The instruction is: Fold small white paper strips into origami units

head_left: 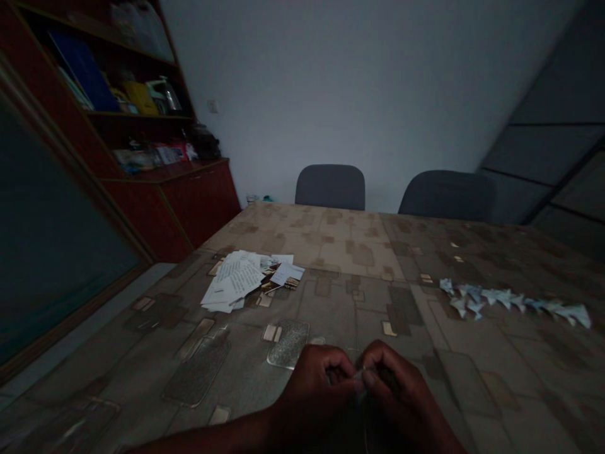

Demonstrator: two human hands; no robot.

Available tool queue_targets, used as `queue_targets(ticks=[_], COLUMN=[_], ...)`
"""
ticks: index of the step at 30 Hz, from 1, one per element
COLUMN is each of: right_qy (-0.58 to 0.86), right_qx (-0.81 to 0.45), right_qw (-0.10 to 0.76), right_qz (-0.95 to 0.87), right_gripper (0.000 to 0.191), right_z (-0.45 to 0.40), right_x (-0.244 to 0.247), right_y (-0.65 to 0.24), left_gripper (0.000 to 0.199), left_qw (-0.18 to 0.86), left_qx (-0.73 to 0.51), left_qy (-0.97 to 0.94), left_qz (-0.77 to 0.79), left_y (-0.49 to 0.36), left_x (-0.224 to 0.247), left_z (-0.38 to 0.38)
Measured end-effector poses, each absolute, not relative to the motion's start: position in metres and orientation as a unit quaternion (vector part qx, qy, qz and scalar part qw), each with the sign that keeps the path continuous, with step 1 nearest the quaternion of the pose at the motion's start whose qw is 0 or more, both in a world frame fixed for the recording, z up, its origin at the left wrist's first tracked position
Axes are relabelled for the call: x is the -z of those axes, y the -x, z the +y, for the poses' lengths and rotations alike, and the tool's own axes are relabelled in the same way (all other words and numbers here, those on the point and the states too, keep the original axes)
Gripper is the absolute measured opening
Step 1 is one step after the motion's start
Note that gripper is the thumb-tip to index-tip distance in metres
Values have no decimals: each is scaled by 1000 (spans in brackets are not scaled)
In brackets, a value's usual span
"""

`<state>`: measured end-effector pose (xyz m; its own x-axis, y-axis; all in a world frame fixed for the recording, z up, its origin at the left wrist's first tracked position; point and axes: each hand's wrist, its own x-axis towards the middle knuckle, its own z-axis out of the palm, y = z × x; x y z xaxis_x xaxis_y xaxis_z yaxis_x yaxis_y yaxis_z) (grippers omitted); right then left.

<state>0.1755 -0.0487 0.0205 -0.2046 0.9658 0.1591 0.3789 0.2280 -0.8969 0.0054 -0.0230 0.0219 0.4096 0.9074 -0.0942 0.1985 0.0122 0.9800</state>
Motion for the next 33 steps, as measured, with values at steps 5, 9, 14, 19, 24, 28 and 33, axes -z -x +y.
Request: queue_targets(ticks=[5,9,14,19,24,28,33], right_qy=[493,512,523,553,590,589,587], right_qx=[-375,-407,-434,-402,-267,-154,-110], right_qw=[389,378,365,360,311,257,247], right_qz=[-682,-655,-636,-635,-695,-751,-763], right_gripper=[20,24,28,27,24,18,14], right_z=[-50,-48,-45,-44,-36,-30,-31], right_x=[-15,-12,-16,-17,-3,7,11], right_y=[-175,-174,-175,-176,-183,-192,-196], left_gripper=[18,16,16,9,13,16,15], left_qw=[556,567,636,622,491,226,85], left_qx=[-313,-303,-277,-270,-267,-270,-218], left_qy=[-656,-667,-586,-600,-706,-887,-938], left_qz=[403,377,419,423,434,298,257], left_y=[-5,-5,-5,-6,3,8,1], left_x=[-19,-22,-20,-15,-12,-3,9], left_z=[-22,-21,-19,-17,-12,-13,-24])
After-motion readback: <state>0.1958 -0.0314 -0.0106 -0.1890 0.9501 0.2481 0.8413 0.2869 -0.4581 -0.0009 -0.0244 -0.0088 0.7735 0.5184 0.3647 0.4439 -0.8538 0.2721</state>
